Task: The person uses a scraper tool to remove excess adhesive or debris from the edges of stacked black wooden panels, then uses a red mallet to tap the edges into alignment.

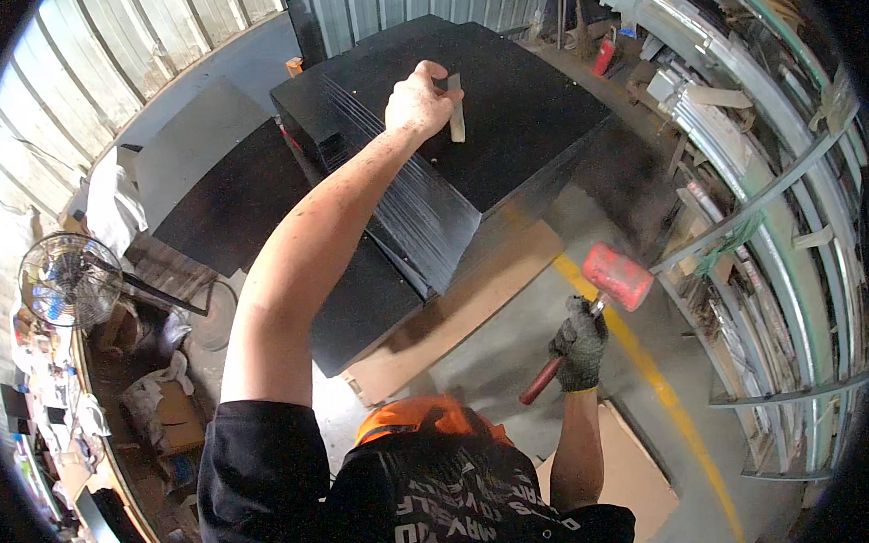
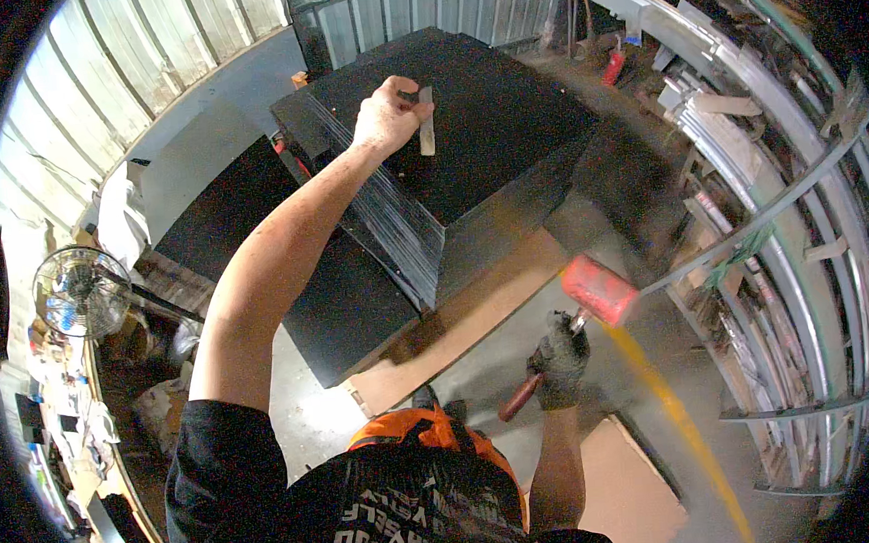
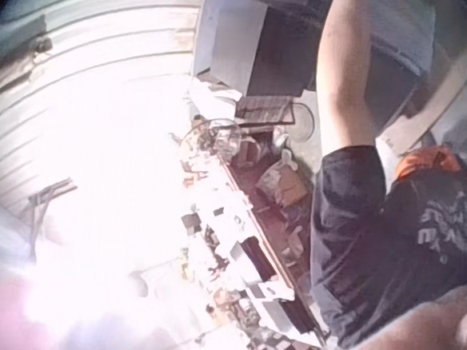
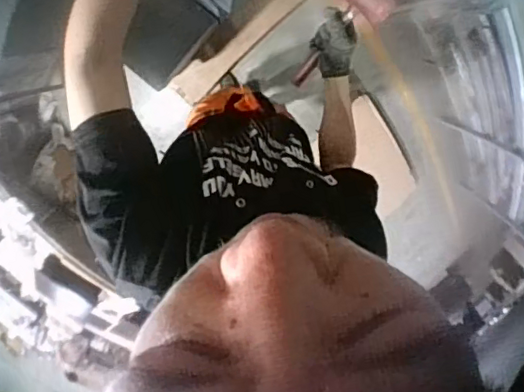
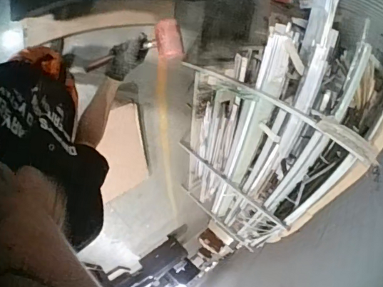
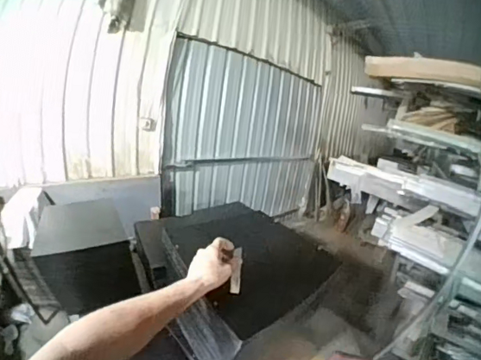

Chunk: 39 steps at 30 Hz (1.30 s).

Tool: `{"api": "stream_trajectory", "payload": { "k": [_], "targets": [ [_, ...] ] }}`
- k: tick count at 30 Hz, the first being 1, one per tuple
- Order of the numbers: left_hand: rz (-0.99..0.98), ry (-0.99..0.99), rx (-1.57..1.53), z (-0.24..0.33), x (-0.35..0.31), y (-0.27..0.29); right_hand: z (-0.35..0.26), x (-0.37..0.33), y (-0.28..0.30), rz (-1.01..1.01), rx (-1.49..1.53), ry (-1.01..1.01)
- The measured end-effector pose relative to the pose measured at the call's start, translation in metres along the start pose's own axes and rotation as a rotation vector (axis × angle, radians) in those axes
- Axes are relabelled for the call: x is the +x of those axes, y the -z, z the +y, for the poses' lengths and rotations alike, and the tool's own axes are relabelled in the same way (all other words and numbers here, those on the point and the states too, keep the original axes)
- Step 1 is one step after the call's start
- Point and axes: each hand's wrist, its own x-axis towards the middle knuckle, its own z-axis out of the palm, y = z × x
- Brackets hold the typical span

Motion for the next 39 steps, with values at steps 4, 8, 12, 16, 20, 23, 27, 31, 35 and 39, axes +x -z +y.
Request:
{"api": "stream_trajectory", "payload": {
  "k": [4, 8, 12, 16, 20, 23, 27, 31, 35, 39],
  "targets": [
    [0.186, -0.230, 0.316, -0.019, -0.001, -0.011, 0.032, -0.015, 0.011, -0.172, 0.179, -0.060],
    [-0.043, -0.470, 0.300, -0.038, 0.017, 0.001, 0.030, -0.040, -0.044, 0.021, 0.070, 0.126],
    [-0.055, -0.473, 0.311, -0.033, 0.007, -0.003, 0.033, -0.050, -0.095, 0.132, 0.081, 0.074],
    [-0.129, -0.417, 0.271, -0.032, 0.009, -0.002, 0.059, -0.046, -0.130, 0.107, 0.226, -0.011],
    [-0.152, -0.448, 0.238, -0.033, 0.009, -0.001, 0.072, -0.046, -0.171, 0.098, 0.514, -0.176],
    [-0.179, -0.443, 0.248, -0.035, 0.009, 0.004, 0.068, -0.049, -0.193, 0.154, 0.279, -0.147],
    [-0.160, -0.460, 0.225, -0.036, 0.010, 0.000, 0.080, -0.044, -0.186, 0.271, 0.278, -0.103],
    [-0.157, -0.437, 0.241, -0.036, 0.008, -0.001, 0.073, -0.047, -0.196, 0.220, 0.253, -0.079],
    [-0.207, -0.403, 0.299, -0.030, 0.007, 0.006, 0.073, -0.046, -0.197, 0.215, 0.231, -0.069],
    [-0.219, -0.395, 0.329, -0.029, 0.007, 0.004, 0.087, -0.041, -0.189, 0.211, 0.242, 0.041]
  ]
}}
